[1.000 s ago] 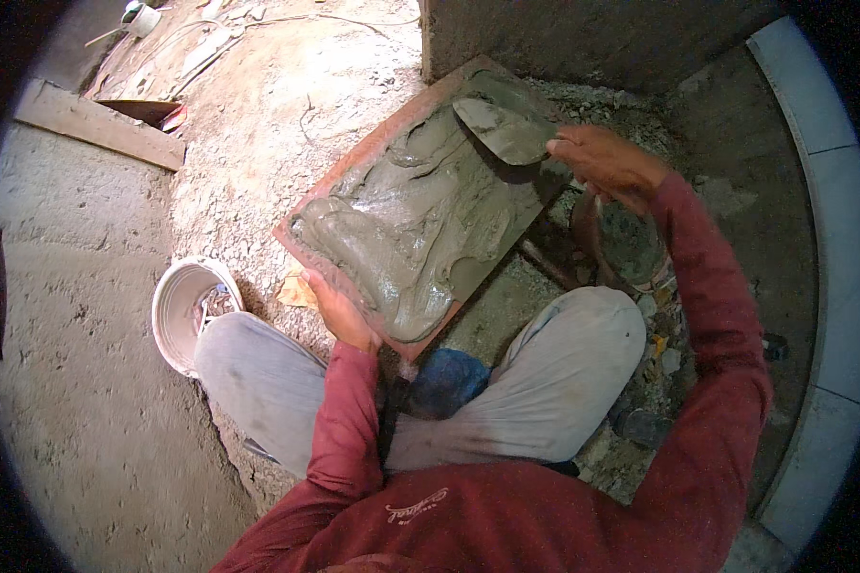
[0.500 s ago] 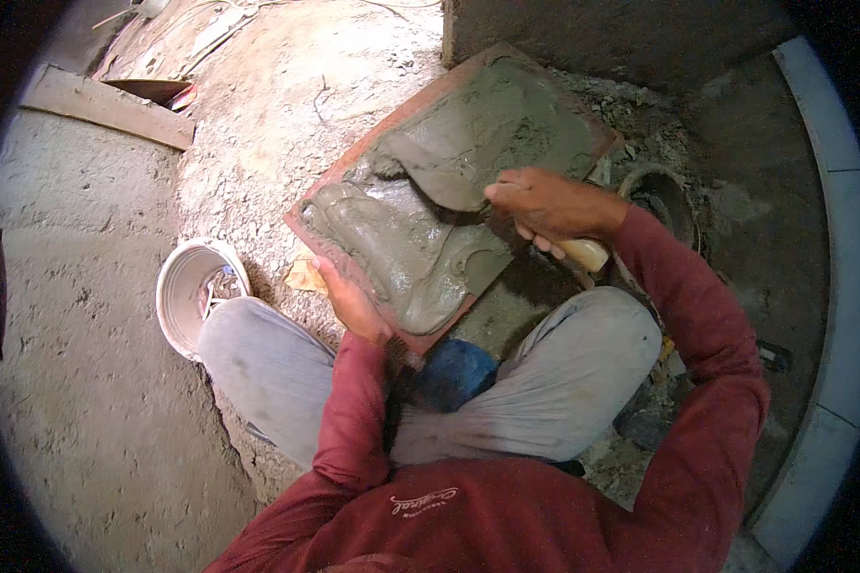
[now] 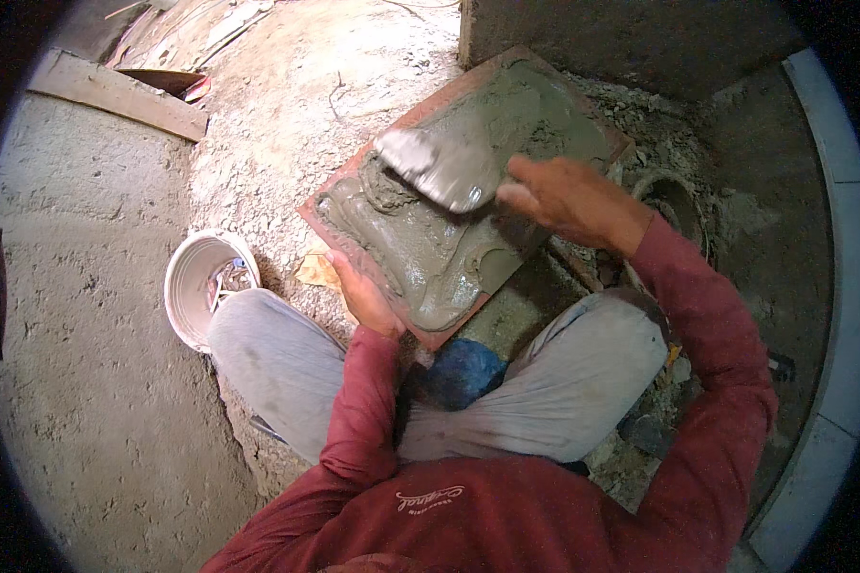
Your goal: The person spreads mortar onto the back of a tile with a trowel, presses the tile onto the wall next to others, and then taps it into place using a rubber mallet.
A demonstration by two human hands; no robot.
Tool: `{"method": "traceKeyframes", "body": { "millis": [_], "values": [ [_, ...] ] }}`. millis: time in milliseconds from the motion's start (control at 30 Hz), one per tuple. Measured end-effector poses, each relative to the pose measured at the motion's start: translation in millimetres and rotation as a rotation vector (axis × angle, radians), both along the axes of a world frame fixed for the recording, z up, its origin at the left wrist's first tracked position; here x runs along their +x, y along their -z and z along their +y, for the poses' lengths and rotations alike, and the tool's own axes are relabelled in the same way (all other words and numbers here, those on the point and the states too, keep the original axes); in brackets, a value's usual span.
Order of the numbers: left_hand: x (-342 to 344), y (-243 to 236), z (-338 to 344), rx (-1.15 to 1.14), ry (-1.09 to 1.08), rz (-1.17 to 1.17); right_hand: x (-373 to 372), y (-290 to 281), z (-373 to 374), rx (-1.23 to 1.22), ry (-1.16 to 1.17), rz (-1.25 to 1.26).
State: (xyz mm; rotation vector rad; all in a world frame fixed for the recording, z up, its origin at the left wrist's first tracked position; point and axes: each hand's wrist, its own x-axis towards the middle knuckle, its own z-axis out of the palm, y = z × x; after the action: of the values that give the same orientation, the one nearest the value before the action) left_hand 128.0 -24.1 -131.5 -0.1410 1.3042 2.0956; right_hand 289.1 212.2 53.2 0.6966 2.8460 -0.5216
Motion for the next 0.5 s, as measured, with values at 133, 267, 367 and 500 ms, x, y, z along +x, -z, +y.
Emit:
{"method": "traceKeyframes", "body": {
  "millis": [133, 267, 367, 500],
  "values": [
    [5, -12, 2, 0.011, -0.008, -0.046, -8, 5, -32, -0.333, -0.039, -0.030],
    [4, -16, 3, 0.060, 0.044, -0.041, -8, 3, -28, 0.146, -0.203, 0.033],
    [4, -22, 3, 0.057, 0.032, -0.058, -2, 10, -18, 0.390, -0.192, 0.086],
    [-1, -7, 1, 0.077, 0.036, -0.063, 15, 11, 8, 0.577, -0.048, 0.034]
  ]
}}
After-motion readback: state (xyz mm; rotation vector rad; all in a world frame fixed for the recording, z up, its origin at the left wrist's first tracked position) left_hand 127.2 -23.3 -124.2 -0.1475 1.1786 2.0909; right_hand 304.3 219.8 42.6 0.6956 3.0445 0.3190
